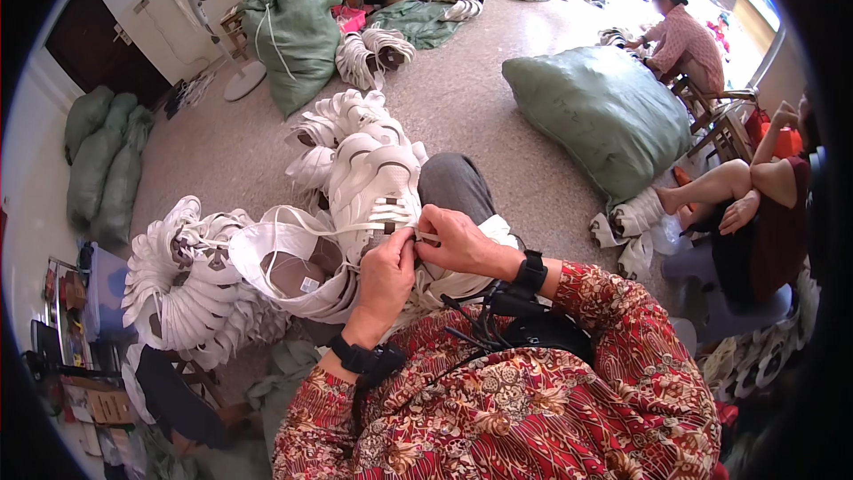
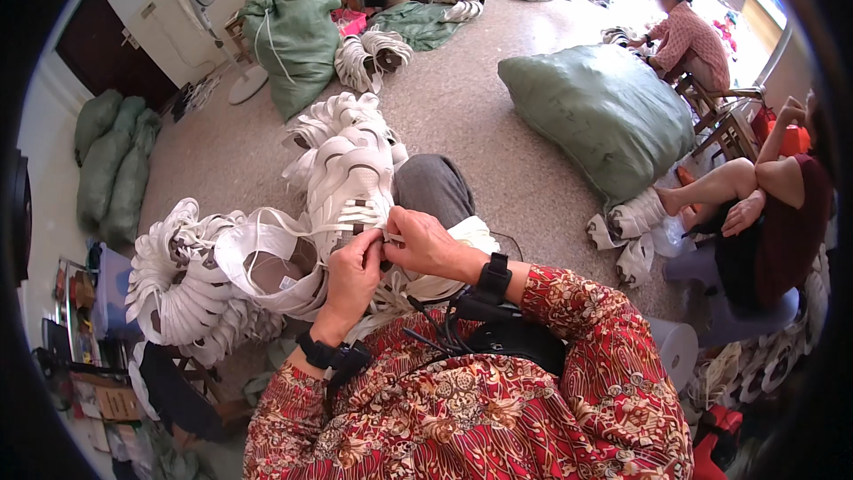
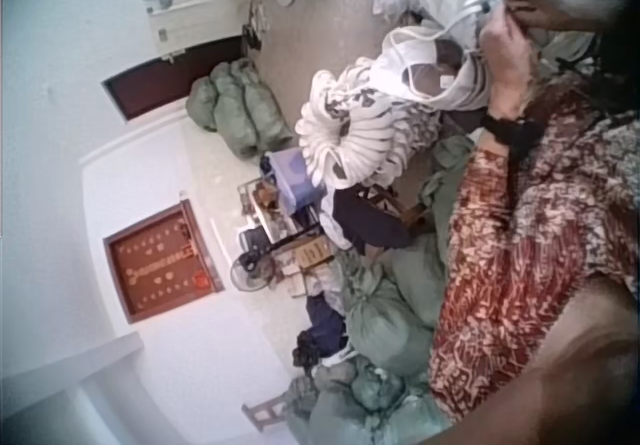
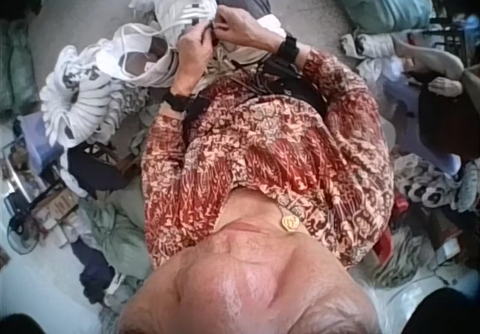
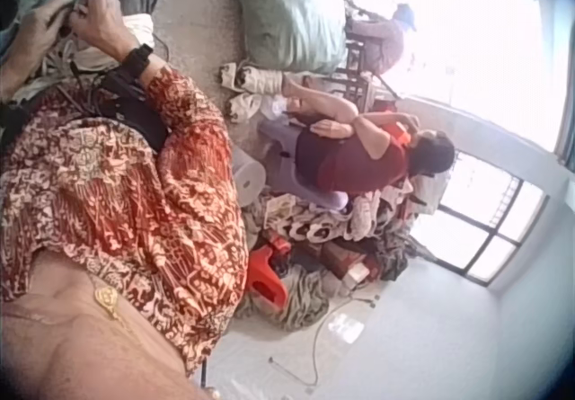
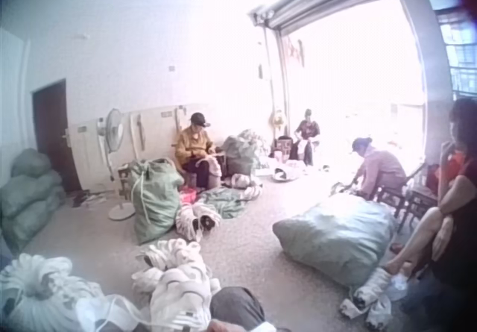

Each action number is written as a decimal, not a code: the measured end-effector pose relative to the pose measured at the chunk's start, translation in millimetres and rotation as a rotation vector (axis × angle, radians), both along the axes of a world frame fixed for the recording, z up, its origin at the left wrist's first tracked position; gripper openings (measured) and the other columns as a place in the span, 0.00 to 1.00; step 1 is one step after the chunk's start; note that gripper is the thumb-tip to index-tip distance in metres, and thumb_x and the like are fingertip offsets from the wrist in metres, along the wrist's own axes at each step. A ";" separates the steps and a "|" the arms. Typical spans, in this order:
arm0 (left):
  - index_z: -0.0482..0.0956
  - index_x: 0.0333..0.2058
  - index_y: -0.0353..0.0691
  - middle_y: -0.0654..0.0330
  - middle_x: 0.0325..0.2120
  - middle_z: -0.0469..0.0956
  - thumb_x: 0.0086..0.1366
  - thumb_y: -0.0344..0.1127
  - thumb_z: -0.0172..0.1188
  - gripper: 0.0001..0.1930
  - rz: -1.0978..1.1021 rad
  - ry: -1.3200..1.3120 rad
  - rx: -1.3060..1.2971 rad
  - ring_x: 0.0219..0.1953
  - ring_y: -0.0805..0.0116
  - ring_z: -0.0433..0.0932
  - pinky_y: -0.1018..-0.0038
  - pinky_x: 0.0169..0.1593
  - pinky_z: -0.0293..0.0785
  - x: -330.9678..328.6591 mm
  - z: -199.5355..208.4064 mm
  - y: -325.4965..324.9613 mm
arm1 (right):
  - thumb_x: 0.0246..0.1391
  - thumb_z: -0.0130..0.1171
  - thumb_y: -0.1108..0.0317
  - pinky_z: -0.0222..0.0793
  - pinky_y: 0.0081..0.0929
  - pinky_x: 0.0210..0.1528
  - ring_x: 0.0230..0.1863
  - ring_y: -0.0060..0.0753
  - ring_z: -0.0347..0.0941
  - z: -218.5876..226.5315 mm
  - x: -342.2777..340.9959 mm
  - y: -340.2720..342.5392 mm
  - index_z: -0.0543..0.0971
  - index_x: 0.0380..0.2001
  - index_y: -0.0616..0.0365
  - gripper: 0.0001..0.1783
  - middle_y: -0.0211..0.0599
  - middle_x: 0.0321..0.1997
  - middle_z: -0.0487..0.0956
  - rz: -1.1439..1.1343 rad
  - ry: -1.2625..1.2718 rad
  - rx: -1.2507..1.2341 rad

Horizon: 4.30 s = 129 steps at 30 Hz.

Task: The recorder is threading laces or cords through shoe uppers as part of a manufacturing process.

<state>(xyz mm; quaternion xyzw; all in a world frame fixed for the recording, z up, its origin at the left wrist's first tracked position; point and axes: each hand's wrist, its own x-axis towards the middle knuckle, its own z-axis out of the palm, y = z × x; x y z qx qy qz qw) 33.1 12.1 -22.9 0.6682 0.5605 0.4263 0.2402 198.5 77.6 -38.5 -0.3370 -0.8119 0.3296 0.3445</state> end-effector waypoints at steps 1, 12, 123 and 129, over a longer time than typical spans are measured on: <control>0.79 0.42 0.35 0.43 0.30 0.81 0.67 0.28 0.54 0.08 0.018 0.093 0.032 0.33 0.43 0.81 0.56 0.36 0.75 0.0 2.4 0.0 | 0.48 0.64 0.67 0.69 0.41 0.31 0.28 0.52 0.74 1.4 -1.1 0.1 0.70 0.32 0.64 0.15 0.48 0.25 0.75 0.005 0.000 0.001; 0.80 0.32 0.38 0.48 0.21 0.79 0.63 0.29 0.59 0.03 0.154 0.574 -0.078 0.24 0.49 0.81 0.60 0.28 0.74 -80.0 59.9 -50.5 | 0.48 0.67 0.67 0.73 0.38 0.39 0.34 0.46 0.77 3.5 3.4 6.4 0.68 0.41 0.63 0.22 0.46 0.32 0.77 0.053 0.009 -0.092; 0.78 0.35 0.36 0.52 0.30 0.77 0.63 0.26 0.58 0.03 0.146 0.273 0.185 0.33 0.45 0.77 0.58 0.36 0.73 -58.7 37.8 4.6 | 0.58 0.55 0.72 0.75 0.32 0.39 0.33 0.36 0.80 70.2 0.0 -2.1 0.80 0.44 0.65 0.13 0.46 0.30 0.82 0.308 -0.027 -0.332; 0.79 0.40 0.37 0.52 0.34 0.76 0.62 0.28 0.58 0.08 0.149 0.583 0.350 0.40 0.47 0.76 0.57 0.43 0.72 -46.6 34.6 -1.4 | 0.55 0.52 0.74 0.76 0.39 0.37 0.32 0.42 0.80 40.0 -41.9 6.1 0.77 0.47 0.64 0.16 0.50 0.32 0.81 0.269 0.058 -0.220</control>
